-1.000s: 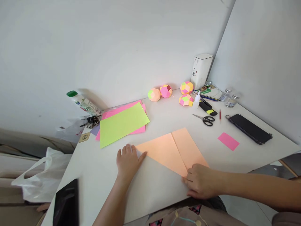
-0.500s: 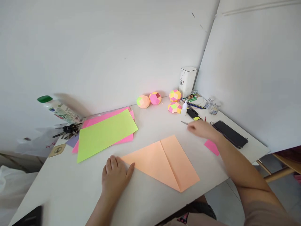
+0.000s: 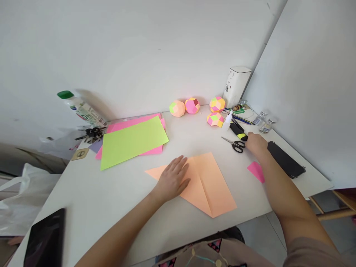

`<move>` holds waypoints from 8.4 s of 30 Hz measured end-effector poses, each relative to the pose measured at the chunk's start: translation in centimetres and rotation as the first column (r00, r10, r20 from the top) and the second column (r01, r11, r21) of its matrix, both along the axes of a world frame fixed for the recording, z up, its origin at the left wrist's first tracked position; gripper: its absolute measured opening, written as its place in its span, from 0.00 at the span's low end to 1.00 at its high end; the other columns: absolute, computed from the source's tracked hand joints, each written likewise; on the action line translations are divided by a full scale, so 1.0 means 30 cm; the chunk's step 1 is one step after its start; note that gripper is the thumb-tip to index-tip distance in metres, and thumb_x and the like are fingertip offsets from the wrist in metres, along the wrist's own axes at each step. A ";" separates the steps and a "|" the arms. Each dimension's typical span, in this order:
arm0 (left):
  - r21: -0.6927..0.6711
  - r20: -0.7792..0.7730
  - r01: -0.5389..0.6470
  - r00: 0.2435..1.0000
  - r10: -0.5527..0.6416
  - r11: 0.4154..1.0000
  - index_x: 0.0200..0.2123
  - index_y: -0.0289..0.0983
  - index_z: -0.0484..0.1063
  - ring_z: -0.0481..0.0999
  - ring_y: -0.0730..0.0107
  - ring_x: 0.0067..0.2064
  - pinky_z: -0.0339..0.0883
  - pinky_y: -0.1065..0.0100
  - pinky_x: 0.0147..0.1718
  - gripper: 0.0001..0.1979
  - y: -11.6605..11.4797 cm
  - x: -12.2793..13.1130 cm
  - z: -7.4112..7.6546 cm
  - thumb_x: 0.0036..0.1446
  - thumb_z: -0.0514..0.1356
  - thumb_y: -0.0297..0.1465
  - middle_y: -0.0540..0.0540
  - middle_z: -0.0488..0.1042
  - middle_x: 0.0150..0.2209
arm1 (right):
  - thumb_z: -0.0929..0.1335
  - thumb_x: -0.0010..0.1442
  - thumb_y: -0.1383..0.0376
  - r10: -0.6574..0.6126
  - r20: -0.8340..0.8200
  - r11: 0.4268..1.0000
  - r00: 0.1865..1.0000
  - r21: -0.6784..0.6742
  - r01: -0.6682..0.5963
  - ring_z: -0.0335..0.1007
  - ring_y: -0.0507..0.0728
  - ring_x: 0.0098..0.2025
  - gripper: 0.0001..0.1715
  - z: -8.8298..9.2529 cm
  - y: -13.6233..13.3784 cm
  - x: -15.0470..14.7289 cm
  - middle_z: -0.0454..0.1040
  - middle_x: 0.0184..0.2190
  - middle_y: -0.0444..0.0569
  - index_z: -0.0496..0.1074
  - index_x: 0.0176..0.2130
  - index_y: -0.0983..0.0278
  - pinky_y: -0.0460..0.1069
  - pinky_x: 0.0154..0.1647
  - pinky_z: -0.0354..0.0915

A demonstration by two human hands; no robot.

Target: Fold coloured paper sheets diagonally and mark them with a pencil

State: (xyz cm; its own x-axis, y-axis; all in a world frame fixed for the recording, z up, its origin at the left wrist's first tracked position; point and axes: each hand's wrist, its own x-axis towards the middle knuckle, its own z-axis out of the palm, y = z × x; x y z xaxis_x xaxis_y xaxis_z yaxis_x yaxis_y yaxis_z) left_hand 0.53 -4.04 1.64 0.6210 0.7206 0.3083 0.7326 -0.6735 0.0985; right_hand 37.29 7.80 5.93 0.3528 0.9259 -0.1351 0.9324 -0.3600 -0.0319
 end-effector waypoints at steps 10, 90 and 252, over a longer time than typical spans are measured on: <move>-0.133 -0.120 0.062 0.990 -0.078 0.989 0.64 0.25 0.53 0.45 0.45 0.68 0.50 0.48 0.62 0.41 -0.005 0.044 -0.066 0.61 0.46 0.53 0.30 0.47 0.67 | 0.66 0.54 0.66 -0.157 -0.042 0.986 0.987 0.053 0.159 0.70 0.68 0.47 0.25 0.033 -0.012 0.000 0.72 0.45 0.63 0.64 0.52 0.68 0.55 0.40 0.64; -0.178 -0.072 -0.324 0.946 0.316 0.929 0.62 0.23 0.56 0.37 0.43 0.68 0.41 0.41 0.63 0.31 -0.078 -0.049 -0.005 0.54 0.51 0.28 0.29 0.47 0.67 | 0.66 0.59 0.54 0.979 -0.153 0.187 0.138 0.382 -0.905 0.31 0.71 0.70 0.28 -0.142 -0.505 -0.545 0.48 0.65 0.75 0.63 0.50 0.74 0.71 0.61 0.54; -0.372 -0.191 -0.219 0.969 0.156 0.902 0.63 0.17 0.45 0.32 0.36 0.68 0.26 0.44 0.62 0.63 -0.049 0.104 -0.021 0.41 0.54 0.64 0.21 0.37 0.67 | 0.62 0.50 0.72 0.656 -0.721 0.594 0.225 0.309 -0.742 0.61 0.47 0.22 0.05 -0.085 -0.498 -0.433 0.68 0.22 0.40 0.61 0.27 0.62 0.42 0.24 0.55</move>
State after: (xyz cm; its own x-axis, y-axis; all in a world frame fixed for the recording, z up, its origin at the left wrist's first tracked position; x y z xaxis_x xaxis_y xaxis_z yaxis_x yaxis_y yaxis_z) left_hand 3.66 -5.51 1.03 0.4794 0.8711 -0.1064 0.8684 -0.4535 0.2004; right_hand 24.29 -7.13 3.37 -0.6933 0.7188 -0.0518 0.4567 0.3827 -0.8031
